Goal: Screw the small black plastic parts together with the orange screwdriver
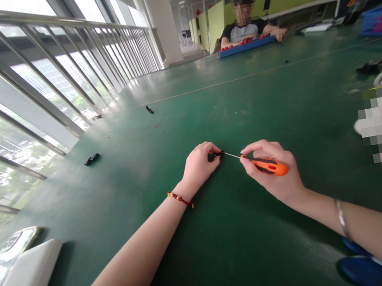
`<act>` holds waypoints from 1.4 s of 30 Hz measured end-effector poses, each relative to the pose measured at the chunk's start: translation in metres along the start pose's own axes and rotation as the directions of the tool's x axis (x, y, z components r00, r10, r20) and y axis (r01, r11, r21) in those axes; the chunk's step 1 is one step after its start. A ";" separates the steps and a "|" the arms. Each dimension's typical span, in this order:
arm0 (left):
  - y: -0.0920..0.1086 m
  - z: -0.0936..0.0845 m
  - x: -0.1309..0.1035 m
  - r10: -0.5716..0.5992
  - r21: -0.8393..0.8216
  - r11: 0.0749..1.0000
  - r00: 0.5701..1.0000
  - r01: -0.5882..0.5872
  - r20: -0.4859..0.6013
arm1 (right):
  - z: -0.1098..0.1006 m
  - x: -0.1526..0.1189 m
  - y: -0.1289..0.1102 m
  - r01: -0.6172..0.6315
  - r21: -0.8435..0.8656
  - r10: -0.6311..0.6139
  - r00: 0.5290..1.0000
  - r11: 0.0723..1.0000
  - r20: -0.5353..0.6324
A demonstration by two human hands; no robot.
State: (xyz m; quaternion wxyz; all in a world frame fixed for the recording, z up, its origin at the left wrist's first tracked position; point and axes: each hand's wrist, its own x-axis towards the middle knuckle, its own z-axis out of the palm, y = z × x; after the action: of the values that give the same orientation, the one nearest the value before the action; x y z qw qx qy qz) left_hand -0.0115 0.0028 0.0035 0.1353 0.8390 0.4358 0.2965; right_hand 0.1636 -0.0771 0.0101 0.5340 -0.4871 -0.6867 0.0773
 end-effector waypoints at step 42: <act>-0.001 0.001 0.000 0.000 0.007 1.000 1.000 0.000 0.002 | 0.002 0.000 0.003 -0.029 0.066 0.035 0.995 0.997 -0.097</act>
State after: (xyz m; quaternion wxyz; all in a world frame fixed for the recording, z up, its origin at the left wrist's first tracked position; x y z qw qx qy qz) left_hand -0.0115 0.0033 0.0027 0.1326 0.8398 0.4367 0.2939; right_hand 0.1638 -0.0755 0.0076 0.5812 -0.4840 -0.6488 0.0839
